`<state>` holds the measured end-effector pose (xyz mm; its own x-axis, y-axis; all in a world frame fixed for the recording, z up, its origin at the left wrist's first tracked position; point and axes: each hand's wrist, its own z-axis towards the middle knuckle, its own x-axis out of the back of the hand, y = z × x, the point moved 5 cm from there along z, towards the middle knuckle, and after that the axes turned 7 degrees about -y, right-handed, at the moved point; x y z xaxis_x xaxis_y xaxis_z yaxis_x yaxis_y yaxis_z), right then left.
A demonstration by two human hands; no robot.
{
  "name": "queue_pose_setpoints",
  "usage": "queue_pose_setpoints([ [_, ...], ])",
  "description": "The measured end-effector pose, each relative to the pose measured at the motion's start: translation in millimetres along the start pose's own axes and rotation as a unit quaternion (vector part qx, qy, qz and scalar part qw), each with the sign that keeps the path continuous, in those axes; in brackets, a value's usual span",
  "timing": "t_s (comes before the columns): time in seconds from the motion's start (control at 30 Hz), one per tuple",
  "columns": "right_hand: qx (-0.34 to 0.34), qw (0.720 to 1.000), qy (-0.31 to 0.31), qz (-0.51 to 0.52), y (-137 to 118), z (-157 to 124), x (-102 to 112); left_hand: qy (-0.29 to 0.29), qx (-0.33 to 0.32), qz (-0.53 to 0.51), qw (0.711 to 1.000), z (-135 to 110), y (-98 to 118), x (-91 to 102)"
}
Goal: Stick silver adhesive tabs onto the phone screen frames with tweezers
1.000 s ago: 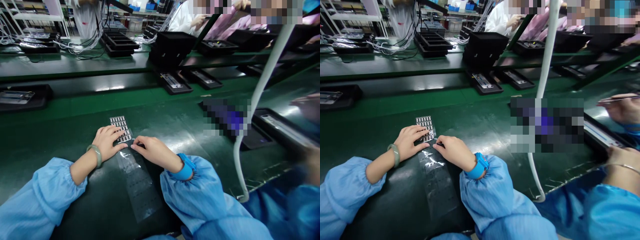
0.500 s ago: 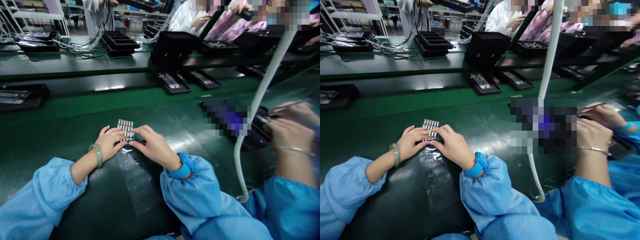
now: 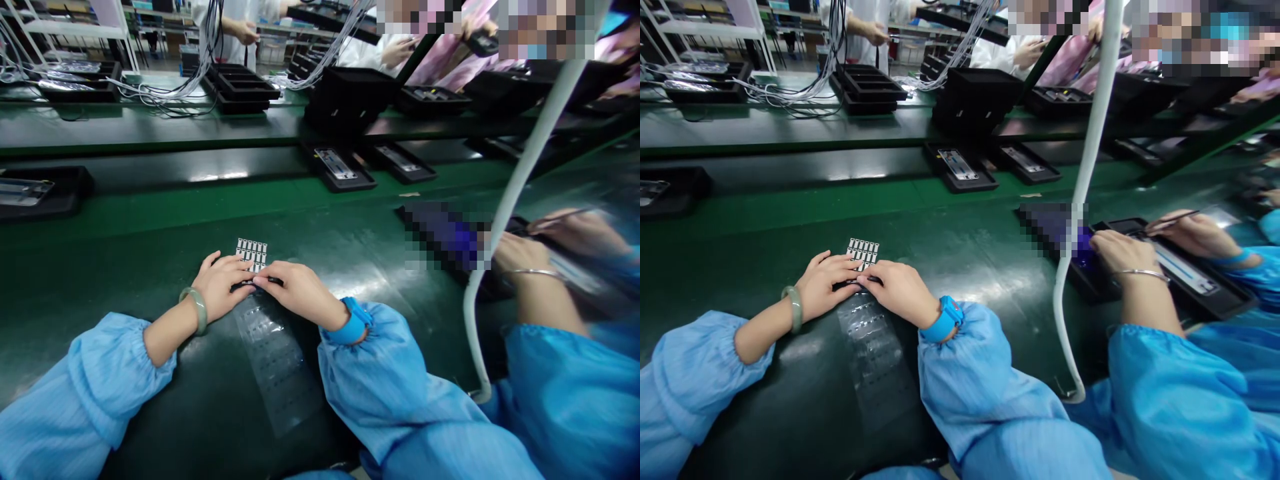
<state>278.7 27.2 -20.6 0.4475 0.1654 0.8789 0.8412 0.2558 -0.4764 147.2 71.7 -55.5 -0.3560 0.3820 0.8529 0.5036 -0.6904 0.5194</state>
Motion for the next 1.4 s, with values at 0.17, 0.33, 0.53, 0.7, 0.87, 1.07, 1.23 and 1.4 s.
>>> queue_pose_setpoints([
  [0.17, -0.027, 0.997, -0.053, 0.046, 7.1, 11.0, -0.5, -0.01, 0.006, -0.001, 1.0, 0.4, 0.3, 0.2],
  [0.33, -0.07, 0.983, -0.144, 0.091, 12.7, 20.2, 0.5, -0.016, 0.01, -0.001, 1.0, -0.1, 1.7, 0.7],
  [0.53, -0.096, 0.98, -0.167, 0.056, 14.2, 25.9, 1.3, -0.037, 0.014, 0.017, 0.999, 0.1, 2.0, 0.4],
  [0.7, -0.106, 0.984, -0.137, 0.034, 16.6, 26.7, 0.6, -0.041, 0.02, 0.019, 0.999, 1.1, 1.9, 1.1],
  [0.87, -0.089, 0.99, -0.092, 0.06, 15.4, 22.0, 11.5, -0.045, 0.024, 0.018, 0.999, 1.1, 3.0, 1.5],
  [1.07, 0.003, 0.998, -0.026, 0.058, 2.0, 14.7, 20.4, -0.048, 0.028, 0.023, 0.998, 0.9, 4.0, 1.3],
  [1.23, 0.042, 0.998, -0.045, -0.025, -10.0, 10.2, 10.4, -0.052, 0.025, 0.027, 0.998, 1.4, 3.3, 0.1],
  [1.4, 0.043, 0.993, -0.066, -0.085, -13.2, 7.4, 4.2, -0.061, 0.016, 0.039, 0.997, 1.2, 3.3, -1.1],
])
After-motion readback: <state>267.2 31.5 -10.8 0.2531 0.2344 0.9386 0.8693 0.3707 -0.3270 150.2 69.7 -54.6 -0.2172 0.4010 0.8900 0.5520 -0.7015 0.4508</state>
